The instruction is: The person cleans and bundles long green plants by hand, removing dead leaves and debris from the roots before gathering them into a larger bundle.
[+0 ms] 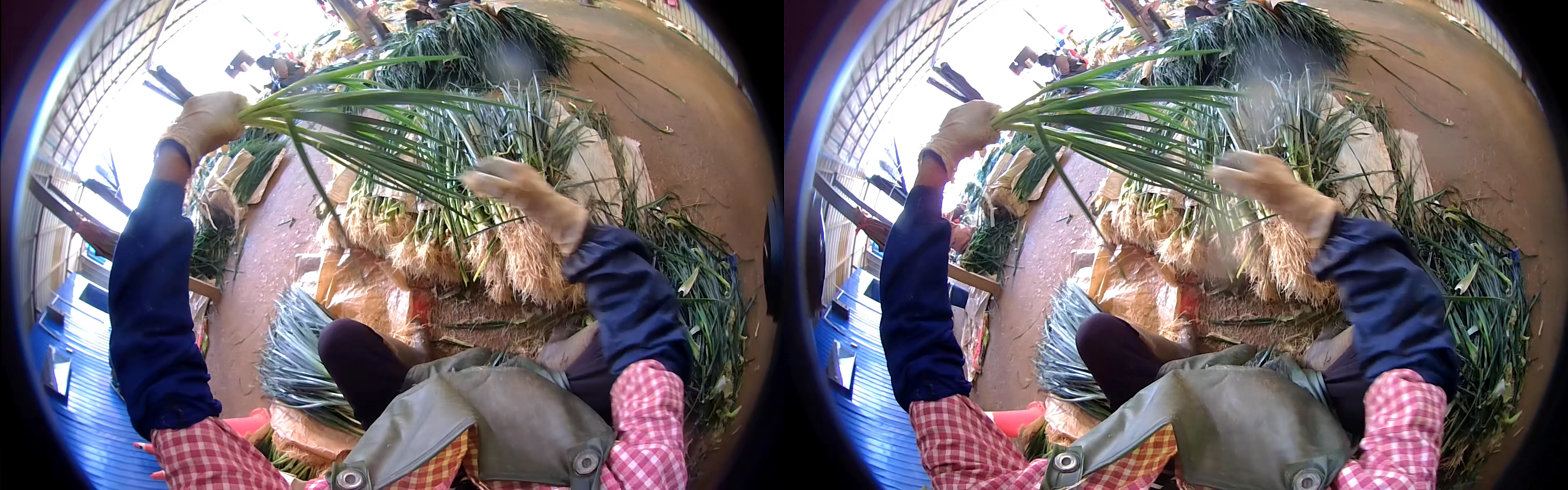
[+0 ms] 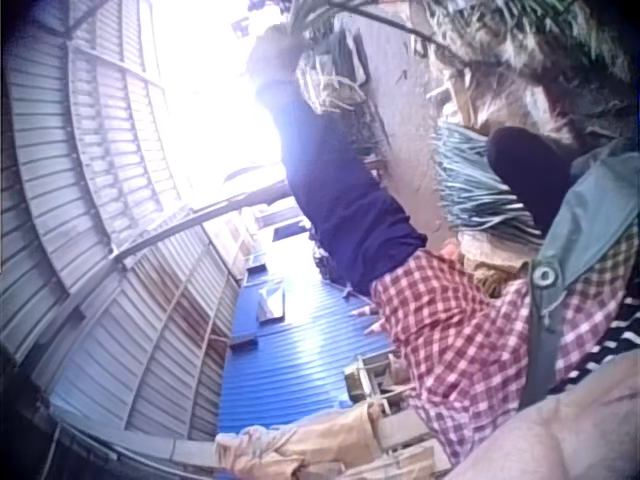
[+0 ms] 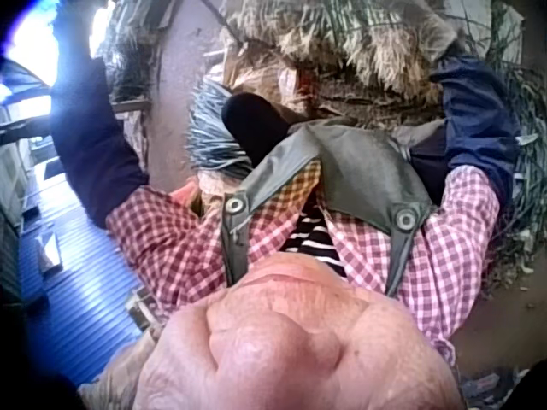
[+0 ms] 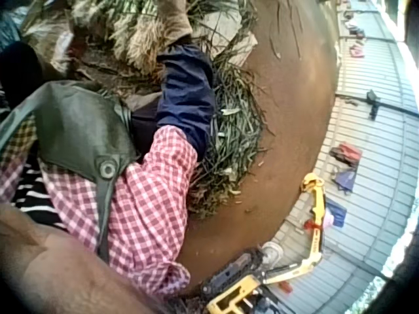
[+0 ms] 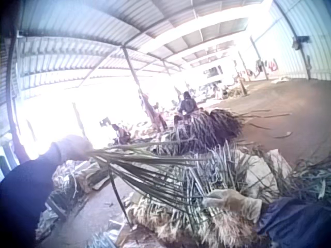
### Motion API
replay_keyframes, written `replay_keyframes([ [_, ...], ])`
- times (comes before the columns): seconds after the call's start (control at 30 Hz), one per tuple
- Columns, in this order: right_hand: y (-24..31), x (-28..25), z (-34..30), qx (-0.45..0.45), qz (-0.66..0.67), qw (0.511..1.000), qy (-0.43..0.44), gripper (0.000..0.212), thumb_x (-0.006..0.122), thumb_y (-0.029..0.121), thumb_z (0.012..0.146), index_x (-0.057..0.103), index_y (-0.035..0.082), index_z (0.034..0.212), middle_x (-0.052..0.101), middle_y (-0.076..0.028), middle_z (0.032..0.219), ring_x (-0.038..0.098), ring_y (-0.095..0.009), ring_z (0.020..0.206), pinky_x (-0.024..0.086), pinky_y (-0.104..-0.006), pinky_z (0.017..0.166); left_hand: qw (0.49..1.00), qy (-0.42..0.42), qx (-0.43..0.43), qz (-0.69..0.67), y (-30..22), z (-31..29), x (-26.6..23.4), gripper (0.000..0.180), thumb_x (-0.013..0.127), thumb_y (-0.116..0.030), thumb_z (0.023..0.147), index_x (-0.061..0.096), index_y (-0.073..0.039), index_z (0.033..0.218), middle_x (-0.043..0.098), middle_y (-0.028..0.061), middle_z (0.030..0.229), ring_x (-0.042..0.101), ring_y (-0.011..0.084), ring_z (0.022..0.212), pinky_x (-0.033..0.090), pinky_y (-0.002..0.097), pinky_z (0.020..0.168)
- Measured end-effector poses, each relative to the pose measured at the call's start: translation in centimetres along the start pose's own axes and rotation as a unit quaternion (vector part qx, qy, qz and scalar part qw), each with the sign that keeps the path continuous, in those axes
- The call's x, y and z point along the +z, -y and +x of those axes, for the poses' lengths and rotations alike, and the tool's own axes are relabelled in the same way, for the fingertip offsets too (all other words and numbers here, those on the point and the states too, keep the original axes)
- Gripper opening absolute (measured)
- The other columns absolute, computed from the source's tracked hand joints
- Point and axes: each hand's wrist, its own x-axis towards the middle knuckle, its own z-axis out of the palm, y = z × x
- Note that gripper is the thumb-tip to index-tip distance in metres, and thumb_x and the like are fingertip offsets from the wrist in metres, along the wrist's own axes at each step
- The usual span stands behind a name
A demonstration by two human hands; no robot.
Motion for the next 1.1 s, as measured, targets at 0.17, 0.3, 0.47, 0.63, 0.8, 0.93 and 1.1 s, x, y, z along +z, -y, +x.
replay_keyframes([
  [0.17, 11.2, 8.5, 6.7, -0.067, 0.114, 0.99, -0.057, 0.061, 0.066, 0.047, 0.083, 0.052, -0.002, 0.118, 0.055, -0.023, 0.114, 0.056, -0.029, 0.104, 0.051, -0.0385, 0.085, 0.993, -0.037, 0.081, 0.073, -4.6, -1.4, -0.8, 0.017, 0.057, -0.018, 0.085, 0.069, -0.008, 0.094, 0.067, 0.0157, 0.081, 0.067, 0.0291, 0.081, 0.052, 0.0401, 0.078],
  [0.3, 14.2, 10.2, 7.7, -0.039, 0.356, 0.933, -0.034, 0.042, 0.062, 0.036, 0.089, 0.058, -0.003, 0.105, 0.061, -0.013, 0.092, 0.056, -0.016, 0.077, 0.049, -0.0267, 0.066, 0.978, -0.105, 0.12, 0.135, -5.9, -3.8, -1.6, 0.013, 0.06, -0.019, 0.08, 0.065, -0.009, 0.088, 0.065, 0.015, 0.078, 0.066, 0.0309, 0.077, 0.052, 0.0411, 0.073],
  [0.47, 7.0, 7.7, 8.5, -0.024, 0.089, 0.995, -0.029, 0.039, 0.051, 0.029, 0.095, 0.053, -0.001, 0.121, 0.057, -0.004, 0.072, 0.047, -0.008, 0.057, 0.042, -0.0188, 0.052, 0.976, -0.121, 0.15, 0.099, -4.2, -5.6, -0.6, 0.013, 0.058, -0.018, 0.084, 0.067, -0.011, 0.09, 0.065, 0.013, 0.076, 0.066, 0.0286, 0.072, 0.052, 0.0408, 0.07],
  [0.63, -3.3, -0.9, -0.6, 0.167, -0.337, 0.925, 0.063, 0.032, 0.051, 0.034, 0.094, 0.064, 0.004, 0.098, 0.056, -0.003, 0.067, 0.051, -0.013, 0.055, 0.045, -0.0305, 0.052, 0.942, -0.03, 0.197, -0.271, 2.6, -8.8, 0.0, 0.018, 0.066, -0.007, 0.073, 0.065, -0.005, 0.091, 0.057, 0.0055, 0.067, 0.057, 0.0135, 0.068, 0.049, 0.0295, 0.069],
  [0.8, -11.3, -8.2, -6.1, 0.16, -0.233, 0.959, -0.017, 0.034, 0.053, 0.033, 0.093, 0.06, 0.006, 0.074, 0.055, -0.002, 0.055, 0.053, -0.013, 0.048, 0.04, -0.0298, 0.044, 0.953, 0.249, -0.169, -0.043, 4.1, 0.4, 1.7, 0.02, 0.053, -0.024, 0.083, 0.065, -0.009, 0.089, 0.057, 0.0071, 0.062, 0.055, 0.0206, 0.048, 0.046, 0.0388, 0.045],
  [0.93, -9.6, -7.0, -8.7, 0.273, -0.114, 0.952, -0.078, 0.025, 0.053, 0.027, 0.094, 0.057, 0.007, 0.08, 0.056, -0.001, 0.058, 0.051, -0.01, 0.042, 0.037, -0.0237, 0.038, 0.991, 0.111, 0.001, 0.075, 7.1, -0.8, 2.1, 0.02, 0.06, -0.023, 0.079, 0.072, -0.009, 0.088, 0.07, 0.0101, 0.078, 0.068, 0.0261, 0.074, 0.051, 0.0398, 0.066],
  [1.1, -13.9, -9.7, -8.8, 0.184, -0.105, 0.974, -0.084, 0.024, 0.058, 0.026, 0.094, 0.06, 0.005, 0.083, 0.061, -0.003, 0.065, 0.051, -0.009, 0.045, 0.039, -0.024, 0.037, 0.995, 0.034, -0.094, -0.011, 12.9, -6.2, 10.0, 0.023, 0.06, -0.025, 0.081, 0.07, -0.006, 0.09, 0.069, 0.0121, 0.08, 0.066, 0.0272, 0.074, 0.051, 0.0403, 0.067],
])
